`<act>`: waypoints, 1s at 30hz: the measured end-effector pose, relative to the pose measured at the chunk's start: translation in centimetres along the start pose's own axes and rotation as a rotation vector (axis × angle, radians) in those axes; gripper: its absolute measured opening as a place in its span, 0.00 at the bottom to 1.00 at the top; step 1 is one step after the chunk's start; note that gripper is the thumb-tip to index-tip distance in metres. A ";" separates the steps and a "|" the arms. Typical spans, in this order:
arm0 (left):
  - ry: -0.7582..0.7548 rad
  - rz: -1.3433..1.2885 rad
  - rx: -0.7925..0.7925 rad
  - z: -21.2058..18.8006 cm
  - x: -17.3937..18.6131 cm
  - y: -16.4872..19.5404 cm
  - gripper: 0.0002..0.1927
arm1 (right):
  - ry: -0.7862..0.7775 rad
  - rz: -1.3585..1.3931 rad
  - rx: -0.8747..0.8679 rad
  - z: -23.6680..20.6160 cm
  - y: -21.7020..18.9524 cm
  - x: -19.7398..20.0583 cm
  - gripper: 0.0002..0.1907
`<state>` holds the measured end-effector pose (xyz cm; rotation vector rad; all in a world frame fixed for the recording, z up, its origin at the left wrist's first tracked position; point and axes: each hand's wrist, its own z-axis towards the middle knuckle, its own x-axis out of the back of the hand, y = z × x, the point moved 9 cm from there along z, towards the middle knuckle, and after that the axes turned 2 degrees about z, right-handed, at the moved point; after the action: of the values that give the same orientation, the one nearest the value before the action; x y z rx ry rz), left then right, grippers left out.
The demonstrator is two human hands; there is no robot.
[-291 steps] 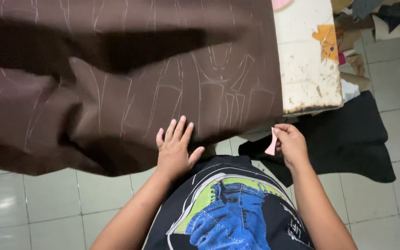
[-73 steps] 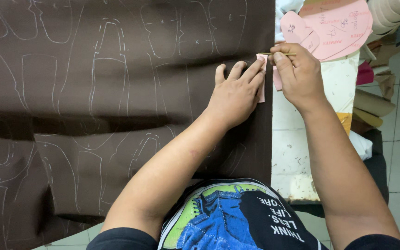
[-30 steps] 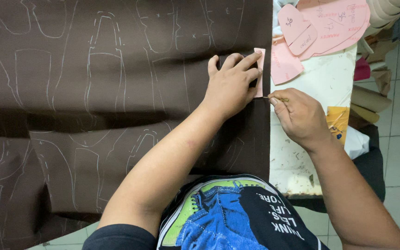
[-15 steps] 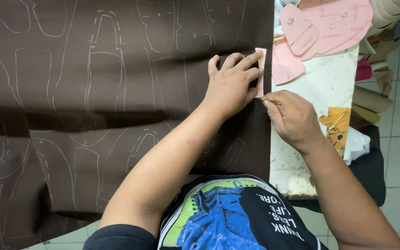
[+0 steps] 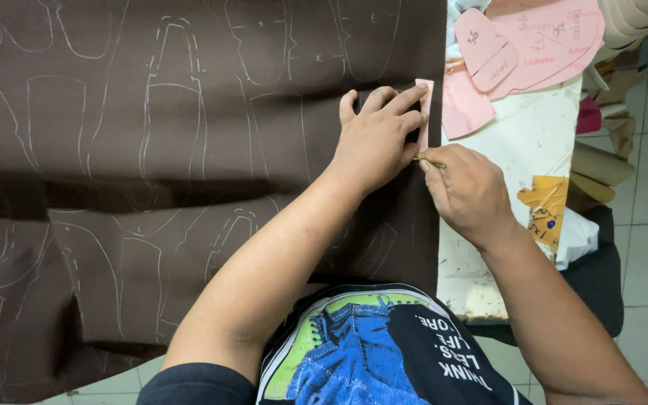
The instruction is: The person traces around pink paper pattern pieces placed on a large brown fabric, drawing outlines with a marking pen. They reposition the patterns, smooth and pull the fabric flat, and continue tracing additional pattern outlines across the material.
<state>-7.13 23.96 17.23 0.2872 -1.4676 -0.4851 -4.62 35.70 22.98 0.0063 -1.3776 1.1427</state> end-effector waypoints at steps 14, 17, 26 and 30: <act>-0.052 -0.039 0.048 -0.2 0.3 0.1 0.35 | -0.126 -0.079 -0.135 1.5 2.9 -1.3 0.05; -0.008 -0.071 0.065 -0.1 0.3 0.0 0.39 | -0.048 -0.150 -0.045 2.4 3.0 -1.1 0.05; -0.090 -0.145 0.132 -0.1 -0.3 -0.7 0.47 | 0.051 -0.095 0.054 4.1 3.5 -0.9 0.04; -0.051 -0.059 0.066 -0.1 0.0 -0.2 0.46 | 0.114 0.008 -0.100 3.3 4.8 0.5 0.03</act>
<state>-7.04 23.74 17.13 0.3731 -1.5305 -0.4955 -10.15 36.44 21.44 -0.1342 -1.3329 1.0635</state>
